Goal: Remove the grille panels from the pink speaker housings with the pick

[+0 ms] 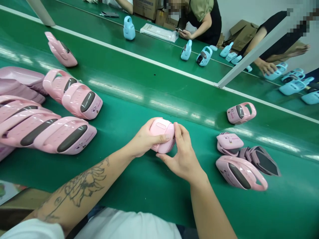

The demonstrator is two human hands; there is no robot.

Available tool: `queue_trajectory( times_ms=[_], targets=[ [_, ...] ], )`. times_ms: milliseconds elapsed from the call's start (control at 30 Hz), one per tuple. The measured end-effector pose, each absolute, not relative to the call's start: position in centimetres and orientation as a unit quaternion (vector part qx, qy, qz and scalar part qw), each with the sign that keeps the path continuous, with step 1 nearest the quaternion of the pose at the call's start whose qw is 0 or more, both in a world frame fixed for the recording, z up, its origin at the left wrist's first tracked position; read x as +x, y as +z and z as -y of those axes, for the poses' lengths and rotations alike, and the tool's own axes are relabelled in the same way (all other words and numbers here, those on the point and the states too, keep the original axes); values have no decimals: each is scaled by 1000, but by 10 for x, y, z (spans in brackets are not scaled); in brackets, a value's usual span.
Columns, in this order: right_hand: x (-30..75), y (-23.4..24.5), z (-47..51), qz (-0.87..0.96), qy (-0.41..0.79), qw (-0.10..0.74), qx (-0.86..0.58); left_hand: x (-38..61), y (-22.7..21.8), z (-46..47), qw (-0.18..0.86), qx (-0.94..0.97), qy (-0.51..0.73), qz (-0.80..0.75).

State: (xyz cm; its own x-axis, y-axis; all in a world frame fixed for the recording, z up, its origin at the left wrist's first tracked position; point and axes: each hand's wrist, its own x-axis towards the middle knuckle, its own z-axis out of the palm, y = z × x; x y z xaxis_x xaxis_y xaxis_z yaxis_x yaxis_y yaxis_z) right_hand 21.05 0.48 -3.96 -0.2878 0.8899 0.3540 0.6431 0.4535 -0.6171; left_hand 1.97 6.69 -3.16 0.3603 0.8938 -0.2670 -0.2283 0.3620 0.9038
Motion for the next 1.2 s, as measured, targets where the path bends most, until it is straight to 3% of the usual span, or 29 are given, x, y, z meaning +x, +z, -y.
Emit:
queue_trajectory(
  times_ms=[533, 1200],
  targets=[
    [218, -35, -7, 788, 199, 309, -494, 26, -36, -65, 741, 385, 404, -373],
    [210, -33, -8, 800, 111, 396, -437, 18, -17, -60, 642, 504, 404, -413]
  ],
)
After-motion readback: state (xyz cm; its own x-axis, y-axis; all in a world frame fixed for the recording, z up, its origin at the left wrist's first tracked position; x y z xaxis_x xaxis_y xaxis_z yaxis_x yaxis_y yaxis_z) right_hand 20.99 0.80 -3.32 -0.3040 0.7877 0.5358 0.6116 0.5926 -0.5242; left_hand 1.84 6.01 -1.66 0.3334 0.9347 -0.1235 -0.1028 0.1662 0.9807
